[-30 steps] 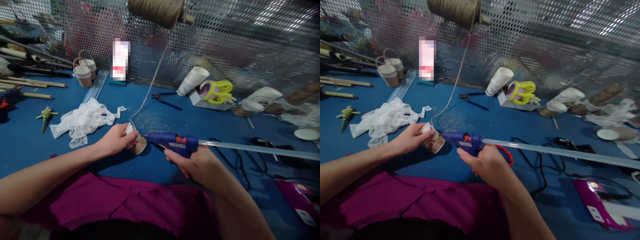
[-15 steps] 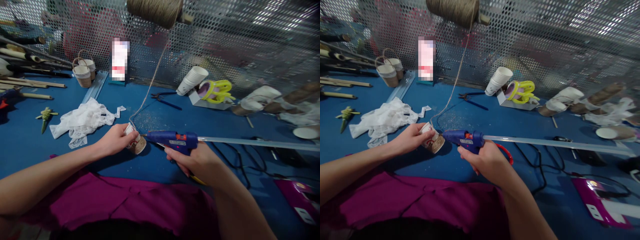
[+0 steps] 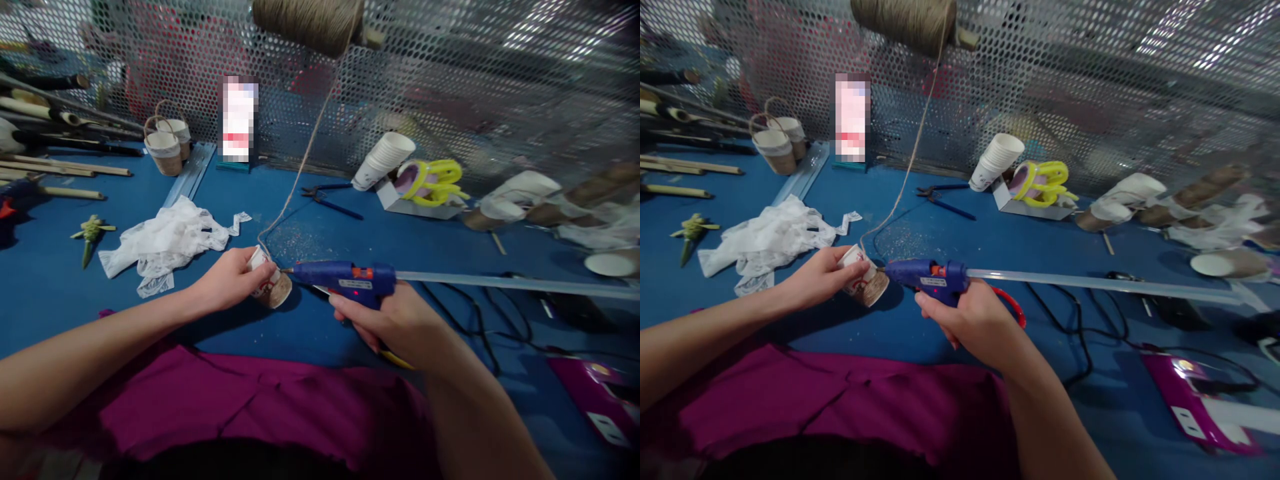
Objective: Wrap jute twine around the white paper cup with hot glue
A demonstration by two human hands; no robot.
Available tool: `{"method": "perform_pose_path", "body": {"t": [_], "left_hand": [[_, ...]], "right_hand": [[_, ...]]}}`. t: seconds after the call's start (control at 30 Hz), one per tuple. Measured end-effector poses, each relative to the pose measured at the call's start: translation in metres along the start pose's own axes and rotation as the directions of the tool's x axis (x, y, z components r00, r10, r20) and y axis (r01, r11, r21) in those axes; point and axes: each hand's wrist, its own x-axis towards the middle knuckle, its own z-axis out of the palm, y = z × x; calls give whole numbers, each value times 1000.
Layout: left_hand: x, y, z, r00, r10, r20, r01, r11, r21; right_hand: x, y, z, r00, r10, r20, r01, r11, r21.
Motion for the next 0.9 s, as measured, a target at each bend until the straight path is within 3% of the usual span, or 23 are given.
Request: {"method": "perform_pose_path", "body": {"t": [0.23, 0.53, 0.77, 0.9], "left_hand": [[1, -2, 1, 1000, 1, 2, -1, 1000, 8], [0, 1, 0, 1000, -2, -4, 3, 999, 39], [1, -2, 1, 1000, 6, -9, -6, 1000, 17], [2, -1, 0, 1000, -9, -18, 9, 1000, 28]], "right_hand": [[-7, -1, 0, 995, 95, 21, -95, 995, -25], [-1, -3, 0, 1000, -5, 14, 5, 1000, 14], [-7, -5, 0, 993, 115, 7, -115, 993, -15], [-12, -3, 2, 1000, 17, -8, -18, 996, -89]]}}
